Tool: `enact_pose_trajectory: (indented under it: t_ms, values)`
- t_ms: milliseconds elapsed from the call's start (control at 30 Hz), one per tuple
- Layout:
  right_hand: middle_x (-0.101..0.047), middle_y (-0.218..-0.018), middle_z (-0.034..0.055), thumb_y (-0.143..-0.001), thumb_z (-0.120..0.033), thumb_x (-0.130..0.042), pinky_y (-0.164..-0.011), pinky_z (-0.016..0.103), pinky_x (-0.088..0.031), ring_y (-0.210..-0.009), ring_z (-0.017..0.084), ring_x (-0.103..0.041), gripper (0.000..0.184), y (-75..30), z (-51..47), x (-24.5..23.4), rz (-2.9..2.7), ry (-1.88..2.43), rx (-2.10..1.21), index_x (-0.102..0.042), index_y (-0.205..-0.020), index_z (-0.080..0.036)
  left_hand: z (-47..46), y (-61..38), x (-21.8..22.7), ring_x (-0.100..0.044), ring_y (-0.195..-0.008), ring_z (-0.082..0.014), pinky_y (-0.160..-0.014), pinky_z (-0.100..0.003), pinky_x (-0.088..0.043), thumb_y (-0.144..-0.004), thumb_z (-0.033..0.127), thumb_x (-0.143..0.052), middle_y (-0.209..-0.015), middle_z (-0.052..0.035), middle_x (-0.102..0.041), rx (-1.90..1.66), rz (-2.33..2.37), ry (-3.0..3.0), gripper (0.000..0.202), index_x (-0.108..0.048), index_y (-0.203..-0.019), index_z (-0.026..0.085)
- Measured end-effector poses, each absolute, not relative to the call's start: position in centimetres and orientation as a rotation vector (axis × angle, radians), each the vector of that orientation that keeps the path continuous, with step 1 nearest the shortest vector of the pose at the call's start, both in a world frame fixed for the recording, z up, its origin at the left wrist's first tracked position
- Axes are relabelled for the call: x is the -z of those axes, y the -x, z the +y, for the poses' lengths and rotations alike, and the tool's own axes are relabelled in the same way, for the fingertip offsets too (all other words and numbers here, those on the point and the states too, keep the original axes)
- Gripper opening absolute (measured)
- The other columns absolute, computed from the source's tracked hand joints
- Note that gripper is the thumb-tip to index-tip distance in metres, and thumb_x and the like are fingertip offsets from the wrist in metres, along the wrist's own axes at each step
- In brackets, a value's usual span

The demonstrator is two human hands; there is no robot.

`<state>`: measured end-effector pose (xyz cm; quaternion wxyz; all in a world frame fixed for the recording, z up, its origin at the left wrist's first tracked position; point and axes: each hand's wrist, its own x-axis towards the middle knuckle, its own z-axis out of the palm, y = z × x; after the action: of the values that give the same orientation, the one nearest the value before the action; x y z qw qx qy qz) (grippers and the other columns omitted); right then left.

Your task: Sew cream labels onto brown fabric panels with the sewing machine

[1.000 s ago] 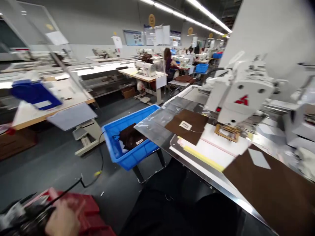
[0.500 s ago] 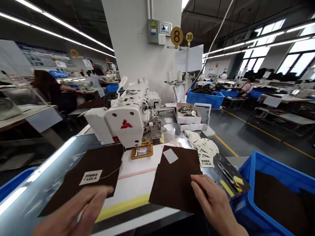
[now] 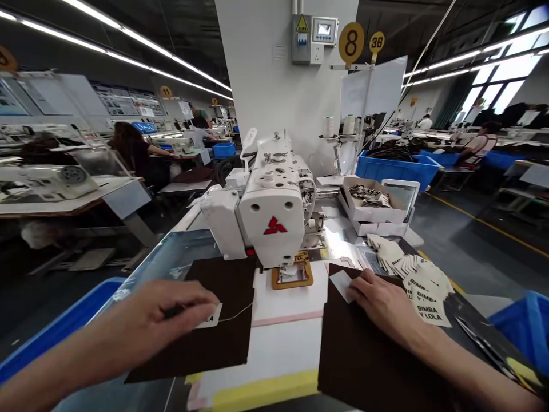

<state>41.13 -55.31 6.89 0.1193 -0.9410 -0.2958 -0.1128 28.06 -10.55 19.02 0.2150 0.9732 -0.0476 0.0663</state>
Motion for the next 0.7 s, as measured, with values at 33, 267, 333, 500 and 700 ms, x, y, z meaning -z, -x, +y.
enact_pose_trajectory:
  t_ms: [33, 267, 333, 500, 700]
  values:
    - [-0.065, -0.100, 0.0045, -0.111, -0.028, -0.045, -0.062, 0.030, -0.048, -0.079, 0.020, -0.070, 0.026, -41.1, -55.2, -7.0, -0.892, 2.754, 0.316, -0.068, -0.098, -0.025, -10.9, -28.1, -17.3, -0.081, -0.094, -0.0262, -0.063, -0.030, -0.067, -0.093, 0.061, -0.067, -0.116, 0.0059, -0.081, -0.064, -0.215, -2.755, 0.030, -0.080, -0.118, 0.049]
    - [-0.072, -0.122, 0.0083, -0.107, -0.040, -0.064, -0.089, 0.050, -0.058, -0.109, 0.033, -0.069, 0.018, -40.7, -53.6, -6.6, -0.949, 2.816, 0.392, -0.071, -0.110, -0.024, -11.3, -29.2, -9.4, -0.041, -0.152, -0.0354, -0.119, -0.055, -0.049, -0.100, 0.064, -0.060, -0.166, 0.0025, -0.032, 0.078, -0.649, -2.984, 0.079, -0.017, -0.164, 0.047]
    - [-0.074, -0.124, 0.0067, -0.109, -0.034, -0.059, -0.089, 0.051, -0.059, -0.109, 0.032, -0.070, 0.017, -40.6, -53.3, -6.3, -1.019, 2.779, 0.417, -0.072, -0.115, -0.024, -9.8, -29.8, -8.7, -0.037, -0.153, -0.0369, -0.121, -0.062, -0.045, -0.103, 0.065, -0.055, -0.167, 0.0021, -0.030, 0.088, -0.598, -3.030, 0.077, -0.013, -0.165, 0.046]
    - [-0.076, -0.124, 0.0074, -0.110, -0.016, -0.046, -0.091, 0.044, -0.062, -0.106, 0.026, -0.073, 0.026, -39.8, -52.0, -6.5, -1.296, 2.569, 0.405, -0.072, -0.117, -0.019, -6.5, -31.5, -7.2, -0.038, -0.153, -0.0400, -0.118, -0.068, -0.046, -0.100, 0.068, -0.057, -0.167, 0.0007, -0.032, -0.052, -0.567, -3.124, 0.082, -0.011, -0.165, 0.047]
    - [-0.071, -0.140, 0.0098, -0.106, -0.016, -0.048, -0.105, 0.042, -0.059, -0.121, 0.025, -0.069, 0.035, -38.5, -47.7, -7.3, -1.631, 2.351, 0.462, -0.065, -0.136, -0.014, -10.5, -31.2, -7.2, -0.064, -0.137, -0.0281, -0.121, -0.044, -0.052, -0.100, 0.055, -0.064, -0.156, -0.0030, -0.057, -0.638, -0.934, -3.020, 0.066, -0.049, -0.160, 0.033]
